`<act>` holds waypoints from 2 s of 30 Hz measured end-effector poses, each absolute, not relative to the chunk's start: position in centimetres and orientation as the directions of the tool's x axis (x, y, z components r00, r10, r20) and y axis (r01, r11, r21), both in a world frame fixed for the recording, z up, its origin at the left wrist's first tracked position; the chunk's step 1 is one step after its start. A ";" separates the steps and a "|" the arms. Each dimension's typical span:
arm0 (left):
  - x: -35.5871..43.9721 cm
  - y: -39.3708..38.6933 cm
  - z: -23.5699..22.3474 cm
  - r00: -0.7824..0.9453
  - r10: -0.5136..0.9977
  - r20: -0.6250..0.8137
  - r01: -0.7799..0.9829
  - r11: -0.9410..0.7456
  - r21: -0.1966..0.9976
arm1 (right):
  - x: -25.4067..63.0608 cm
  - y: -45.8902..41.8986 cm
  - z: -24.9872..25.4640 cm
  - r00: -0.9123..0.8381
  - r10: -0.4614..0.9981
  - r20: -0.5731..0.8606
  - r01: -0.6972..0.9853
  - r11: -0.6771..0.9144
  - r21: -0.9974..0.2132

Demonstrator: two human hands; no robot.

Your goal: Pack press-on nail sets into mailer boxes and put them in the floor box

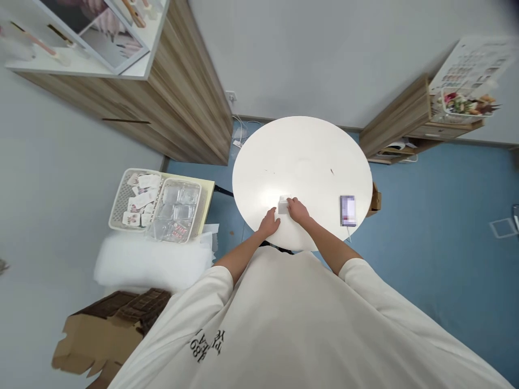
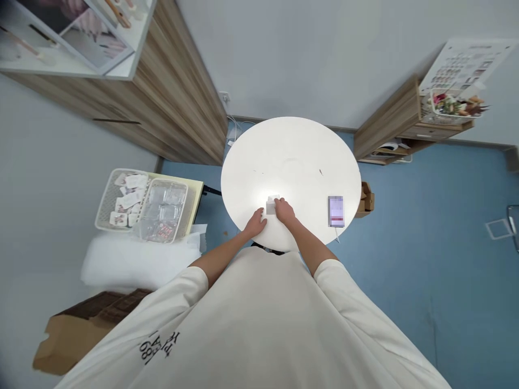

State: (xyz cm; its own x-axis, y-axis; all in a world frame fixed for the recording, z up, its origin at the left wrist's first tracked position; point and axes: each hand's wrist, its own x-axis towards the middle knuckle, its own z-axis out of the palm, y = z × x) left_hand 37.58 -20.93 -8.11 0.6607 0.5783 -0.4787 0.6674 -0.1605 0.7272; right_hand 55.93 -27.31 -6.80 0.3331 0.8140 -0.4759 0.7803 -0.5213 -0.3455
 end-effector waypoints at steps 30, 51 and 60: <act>34.6 -13.8 -8.1 0.871 0.322 -0.372 0.453 -0.819 0.352 | 49.5 -22.3 -10.0 0.480 0.724 -0.495 0.289 -0.664 -0.690; 29.0 -4.5 -8.3 0.790 0.392 -0.472 0.563 -0.769 0.302 | 45.0 -13.0 -11.0 0.240 0.861 -0.449 0.568 -0.500 -0.654; 31.1 -3.6 -5.2 0.770 0.467 -0.436 0.613 -0.733 0.297 | 46.6 -16.8 -7.1 0.326 0.810 -0.487 0.544 -0.582 -0.605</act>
